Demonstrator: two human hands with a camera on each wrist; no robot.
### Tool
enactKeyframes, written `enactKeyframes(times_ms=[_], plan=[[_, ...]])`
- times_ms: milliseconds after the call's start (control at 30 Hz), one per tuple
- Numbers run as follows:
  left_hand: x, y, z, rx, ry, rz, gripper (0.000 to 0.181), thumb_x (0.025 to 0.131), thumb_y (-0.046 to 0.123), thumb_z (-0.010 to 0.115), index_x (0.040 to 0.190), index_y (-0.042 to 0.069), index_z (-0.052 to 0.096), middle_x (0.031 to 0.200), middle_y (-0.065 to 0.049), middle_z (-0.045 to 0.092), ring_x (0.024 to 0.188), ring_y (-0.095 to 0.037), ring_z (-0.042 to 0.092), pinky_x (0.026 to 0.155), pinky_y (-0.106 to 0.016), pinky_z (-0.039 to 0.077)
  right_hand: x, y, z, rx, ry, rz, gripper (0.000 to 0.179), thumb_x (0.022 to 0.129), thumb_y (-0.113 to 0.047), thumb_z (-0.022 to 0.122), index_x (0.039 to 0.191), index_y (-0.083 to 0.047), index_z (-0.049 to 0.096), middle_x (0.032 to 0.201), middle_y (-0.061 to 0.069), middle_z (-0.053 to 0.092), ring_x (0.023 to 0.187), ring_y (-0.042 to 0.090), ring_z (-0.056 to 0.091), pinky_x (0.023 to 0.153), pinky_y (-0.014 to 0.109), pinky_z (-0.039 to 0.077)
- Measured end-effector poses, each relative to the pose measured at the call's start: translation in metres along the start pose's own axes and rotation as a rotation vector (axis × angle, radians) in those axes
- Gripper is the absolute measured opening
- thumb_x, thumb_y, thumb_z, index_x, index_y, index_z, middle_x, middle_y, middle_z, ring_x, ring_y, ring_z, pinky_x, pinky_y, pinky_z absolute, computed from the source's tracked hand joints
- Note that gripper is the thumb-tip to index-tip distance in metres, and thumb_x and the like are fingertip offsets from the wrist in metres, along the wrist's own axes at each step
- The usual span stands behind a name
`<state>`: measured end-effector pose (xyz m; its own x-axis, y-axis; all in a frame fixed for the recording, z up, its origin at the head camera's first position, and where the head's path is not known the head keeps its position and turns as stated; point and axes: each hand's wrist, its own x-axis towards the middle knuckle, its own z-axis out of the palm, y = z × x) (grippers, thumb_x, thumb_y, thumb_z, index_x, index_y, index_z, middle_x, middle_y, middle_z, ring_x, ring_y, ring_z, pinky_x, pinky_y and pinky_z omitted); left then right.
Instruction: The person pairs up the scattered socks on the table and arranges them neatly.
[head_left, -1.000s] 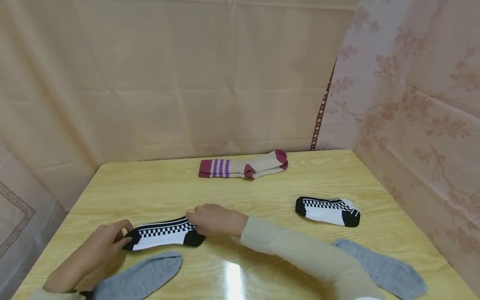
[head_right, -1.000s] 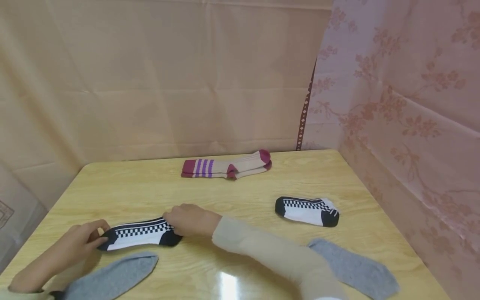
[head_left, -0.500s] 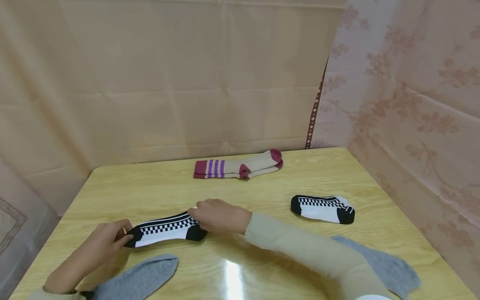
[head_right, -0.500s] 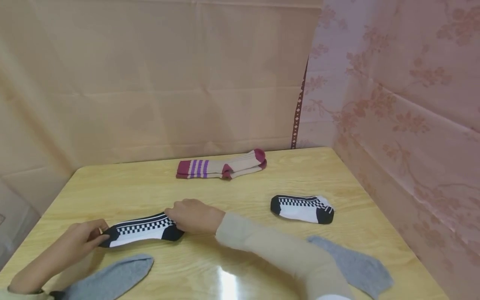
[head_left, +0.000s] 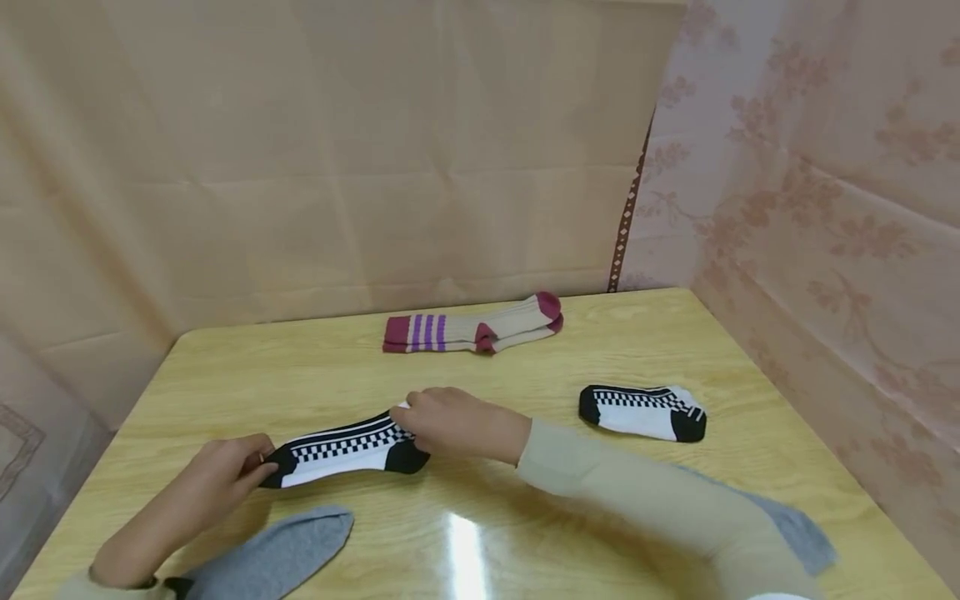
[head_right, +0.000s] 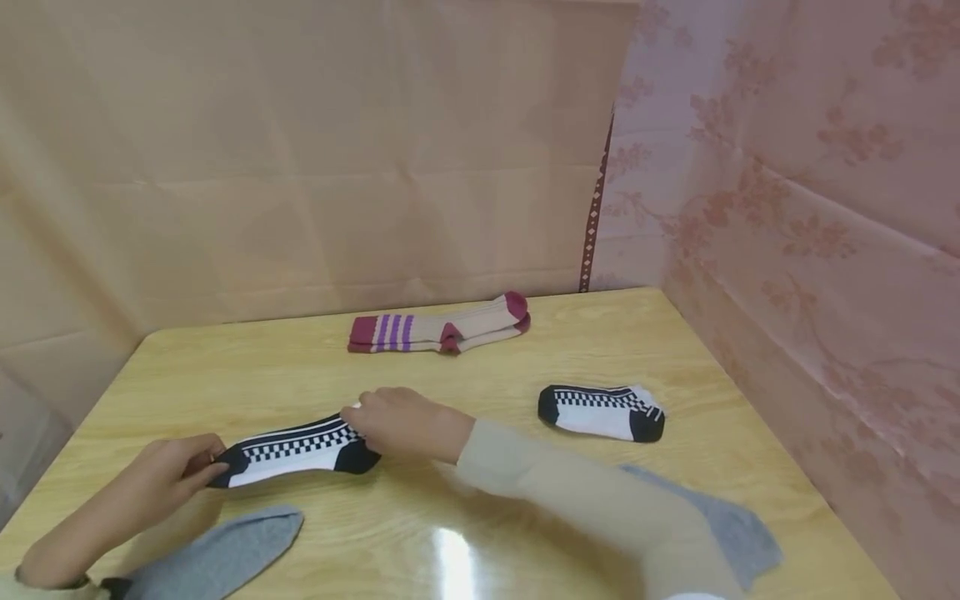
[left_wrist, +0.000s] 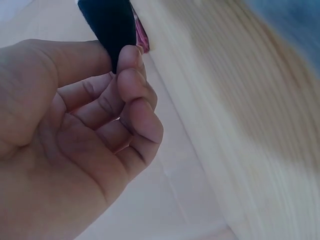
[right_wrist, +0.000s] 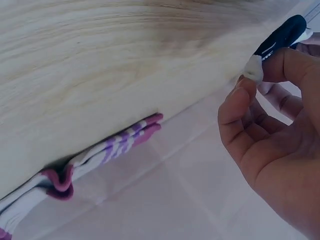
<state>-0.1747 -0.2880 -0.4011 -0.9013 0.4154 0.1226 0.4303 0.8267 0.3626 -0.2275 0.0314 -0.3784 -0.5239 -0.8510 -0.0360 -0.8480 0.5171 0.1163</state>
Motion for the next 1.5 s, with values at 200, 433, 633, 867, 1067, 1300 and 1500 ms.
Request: enactKeyframes(times_ms=[200,433,633,867,1067,1300,1500], plan=[[0.008,0.018,0.009,-0.067,-0.073,0.041,0.019,0.087,0.0,0.072,0.079,0.012,0.06,0.063,0.012,0.05,0.055,0.0,0.038,0.05,-0.022,0.037,-0.027,0.006,0.003,0.025,0.019,0.012,0.027,0.093,-0.02,0.071,0.118,-0.013,0.063,0.094,0.001,0.064,0.079,0.012,0.058,0.065,0.022,0.049],[0.017,0.042,0.013,-0.123,-0.145,0.044,0.02,0.092,0.001,0.066,0.079,0.014,0.058,0.066,0.01,0.05,0.057,-0.001,0.042,0.049,-0.022,0.04,-0.056,0.008,0.004,0.005,0.053,0.031,0.023,0.091,-0.018,0.072,0.111,-0.013,0.063,0.088,0.001,0.061,0.075,0.013,0.058,0.061,0.023,0.048],[0.025,0.057,0.018,-0.093,-0.168,0.109,0.023,0.089,-0.002,0.069,0.077,0.013,0.057,0.064,0.012,0.05,0.055,0.001,0.04,0.047,-0.021,0.039,-0.077,0.009,0.006,0.034,0.073,0.048,0.019,0.089,-0.015,0.072,0.104,-0.014,0.061,0.086,0.0,0.06,0.074,0.013,0.056,0.059,0.023,0.046],[0.032,0.073,0.022,-0.123,-0.199,0.166,0.023,0.089,-0.003,0.068,0.078,0.012,0.055,0.067,0.011,0.053,0.057,0.001,0.043,0.047,-0.02,0.041,-0.097,0.014,0.011,0.039,0.125,0.062,0.019,0.085,-0.012,0.073,0.097,-0.014,0.059,0.082,0.0,0.057,0.071,0.013,0.054,0.057,0.024,0.044],[0.038,0.083,0.027,-0.111,-0.209,0.247,0.024,0.089,-0.002,0.068,0.078,0.012,0.053,0.066,0.012,0.052,0.057,0.002,0.042,0.048,-0.019,0.04,-0.115,0.015,0.017,0.06,0.136,0.089,0.021,0.084,-0.012,0.074,0.098,-0.014,0.058,0.082,0.0,0.057,0.07,0.014,0.054,0.055,0.024,0.043],[0.043,0.097,0.032,-0.09,-0.228,0.285,0.022,0.089,-0.002,0.069,0.079,0.012,0.055,0.065,0.011,0.052,0.057,0.003,0.043,0.048,-0.019,0.04,-0.134,0.015,0.017,0.075,0.151,0.126,0.02,0.083,-0.01,0.075,0.093,-0.014,0.059,0.079,-0.003,0.053,0.066,0.01,0.05,0.052,0.021,0.041],[0.047,0.106,0.034,-0.084,-0.233,0.302,0.02,0.089,-0.001,0.07,0.08,0.011,0.057,0.067,0.009,0.057,0.058,0.003,0.045,0.048,-0.019,0.041,-0.143,0.017,0.014,0.074,0.149,0.133,0.021,0.082,-0.009,0.077,0.092,-0.014,0.059,0.078,-0.003,0.053,0.066,0.01,0.05,0.052,0.02,0.04]])
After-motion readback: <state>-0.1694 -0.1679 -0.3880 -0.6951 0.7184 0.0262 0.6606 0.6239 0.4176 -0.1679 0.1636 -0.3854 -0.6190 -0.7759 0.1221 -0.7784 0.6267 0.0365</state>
